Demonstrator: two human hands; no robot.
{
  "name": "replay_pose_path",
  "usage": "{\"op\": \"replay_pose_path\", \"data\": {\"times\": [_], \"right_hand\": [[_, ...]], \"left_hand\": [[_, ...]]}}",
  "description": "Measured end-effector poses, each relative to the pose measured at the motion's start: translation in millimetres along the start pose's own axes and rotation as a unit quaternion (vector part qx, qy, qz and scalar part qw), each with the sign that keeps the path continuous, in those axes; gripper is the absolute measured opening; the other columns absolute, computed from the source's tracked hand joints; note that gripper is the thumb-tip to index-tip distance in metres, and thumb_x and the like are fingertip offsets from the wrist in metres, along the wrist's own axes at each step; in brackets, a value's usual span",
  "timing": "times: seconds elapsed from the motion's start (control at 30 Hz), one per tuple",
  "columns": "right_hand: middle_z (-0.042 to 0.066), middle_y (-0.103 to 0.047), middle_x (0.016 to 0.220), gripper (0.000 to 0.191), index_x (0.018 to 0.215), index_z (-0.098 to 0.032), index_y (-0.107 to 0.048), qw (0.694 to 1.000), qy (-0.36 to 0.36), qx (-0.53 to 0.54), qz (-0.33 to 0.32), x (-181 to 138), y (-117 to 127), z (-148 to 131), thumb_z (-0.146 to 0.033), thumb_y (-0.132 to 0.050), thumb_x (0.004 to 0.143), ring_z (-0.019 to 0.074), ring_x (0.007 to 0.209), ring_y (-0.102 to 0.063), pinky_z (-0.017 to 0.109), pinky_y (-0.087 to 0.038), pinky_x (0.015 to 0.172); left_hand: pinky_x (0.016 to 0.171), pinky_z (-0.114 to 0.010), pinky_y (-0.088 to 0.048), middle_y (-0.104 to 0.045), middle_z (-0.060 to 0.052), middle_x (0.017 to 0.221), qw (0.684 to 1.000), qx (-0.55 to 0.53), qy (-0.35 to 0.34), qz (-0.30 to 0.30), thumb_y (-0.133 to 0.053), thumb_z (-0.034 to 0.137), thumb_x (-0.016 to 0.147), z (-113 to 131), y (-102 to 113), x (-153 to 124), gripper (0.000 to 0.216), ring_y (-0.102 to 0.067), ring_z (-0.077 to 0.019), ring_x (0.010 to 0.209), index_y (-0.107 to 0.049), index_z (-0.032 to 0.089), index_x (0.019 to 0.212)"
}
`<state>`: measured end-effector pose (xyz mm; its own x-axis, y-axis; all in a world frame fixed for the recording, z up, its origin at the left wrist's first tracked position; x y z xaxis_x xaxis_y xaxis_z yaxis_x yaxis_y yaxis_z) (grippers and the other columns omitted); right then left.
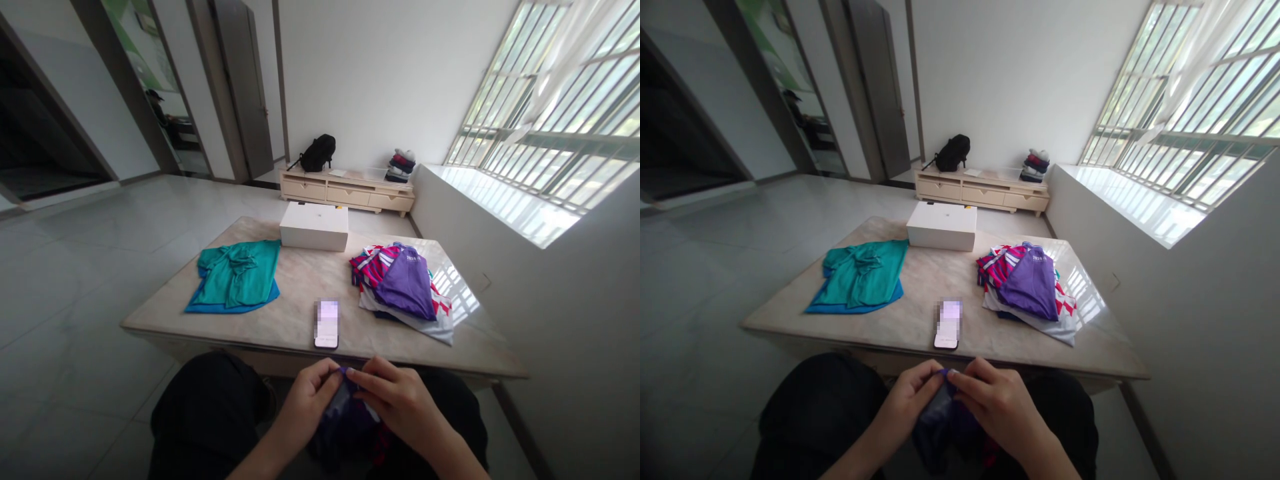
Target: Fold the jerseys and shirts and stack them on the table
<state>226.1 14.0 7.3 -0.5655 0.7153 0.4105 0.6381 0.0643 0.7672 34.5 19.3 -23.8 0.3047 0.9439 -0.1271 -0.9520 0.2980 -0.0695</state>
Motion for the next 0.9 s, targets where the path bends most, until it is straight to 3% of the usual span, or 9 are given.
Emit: {"op": "replay_pose_path", "data": {"times": [0.13, 0.23, 0.33, 0.47, 0.6, 0.73, 0.9], "right_hand": [[0.004, -0.07, 0.091, 0.019, 0.114, -0.025, -0.076, 0.998, -0.008, 0.022, 0.064, 1, 2, 0, -0.023, -0.062, 0.101, 0.0138, 0.073, -0.069, 0.022, -0.052, 0.066], [0.006, -0.071, 0.099, 0.015, 0.105, -0.025, -0.078, 0.994, -0.037, 0.043, 0.096, -1, 3, -2, -0.024, -0.064, 0.1, 0.0141, 0.074, -0.07, 0.022, -0.054, 0.067], [0.006, -0.071, 0.102, 0.017, 0.102, -0.025, -0.077, 0.987, -0.067, 0.08, 0.121, -7, 7, 0, -0.021, -0.06, 0.101, 0.0143, 0.074, -0.07, 0.022, -0.054, 0.067], [0.003, -0.069, 0.086, 0.014, 0.101, -0.024, -0.075, 0.974, -0.102, 0.097, 0.177, -17, 21, 10, -0.019, -0.062, 0.1, 0.0148, 0.073, -0.069, 0.021, -0.053, 0.066], [0.003, -0.073, 0.092, 0.011, 0.103, -0.026, -0.076, 0.97, -0.132, 0.037, 0.202, -29, 39, 22, -0.023, -0.066, 0.098, 0.0158, 0.078, -0.071, 0.022, -0.053, 0.069], [0.002, -0.075, 0.091, 0.012, 0.103, -0.027, -0.077, 0.965, -0.164, -0.011, 0.204, -39, 50, 33, -0.03, -0.067, 0.098, 0.0176, 0.075, -0.071, 0.025, -0.054, 0.069], [0.004, -0.077, 0.093, 0.019, 0.096, -0.026, -0.077, 0.953, -0.21, -0.048, 0.214, -48, 59, 43, -0.04, -0.063, 0.099, 0.0236, 0.087, -0.073, 0.03, -0.056, 0.077]], "left_hand": [[0.077, -0.026, -0.046, -0.07, -0.002, 0.086, 0.992, 0.112, -0.044, -0.03, -0.059, 0.044, 0.1, -6, -3, -8, 0.028, -0.064, -0.02, 0.083, -0.072, 0.019, 0.095], [0.088, -0.027, -0.047, -0.074, -0.003, 0.103, 0.972, 0.21, -0.078, -0.072, -0.056, 0.028, 0.1, -23, -1, -17, 0.019, -0.068, -0.0222, 0.098, -0.072, 0.024, 0.108], [0.089, -0.027, -0.048, -0.074, -0.005, 0.106, 0.948, 0.299, -0.052, -0.095, -0.054, 0.016, 0.094, -51, 12, -23, 0.025, -0.069, -0.0233, 0.101, -0.073, 0.025, 0.109], [0.096, -0.032, -0.048, -0.073, -0.009, 0.114, 0.924, 0.378, 0.017, -0.059, -0.052, 0.005, 0.079, -73, 45, -29, 0.041, -0.067, -0.0267, 0.111, -0.073, 0.022, 0.111], [0.094, -0.032, -0.05, -0.074, -0.007, 0.106, 0.936, 0.351, 0.005, -0.021, -0.047, 0.007, 0.079, -51, 68, -36, 0.036, -0.069, -0.0247, 0.104, -0.072, 0.022, 0.1], [0.107, -0.035, -0.046, -0.073, -0.007, 0.123, 0.94, 0.333, -0.055, 0.045, -0.052, 0.01, 0.078, -16, 75, -43, 0.039, -0.065, -0.0267, 0.119, -0.073, 0.025, 0.108], [0.088, -0.029, -0.055, -0.08, -0.002, 0.101, 0.942, 0.331, -0.034, 0.041, -0.059, 0.019, 0.085, 2, 77, -51, 0.027, -0.073, -0.0247, 0.095, -0.078, 0.027, 0.102]]}}
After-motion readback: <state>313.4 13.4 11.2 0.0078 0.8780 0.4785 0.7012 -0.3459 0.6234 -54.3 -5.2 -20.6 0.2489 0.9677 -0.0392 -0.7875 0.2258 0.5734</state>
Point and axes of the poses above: each hand's wrist, its own x-axis towards the middle knuckle, its own y-axis out of the back of the hand, z = x × y, the point moved 3 cm from there along x, towards the middle knuckle
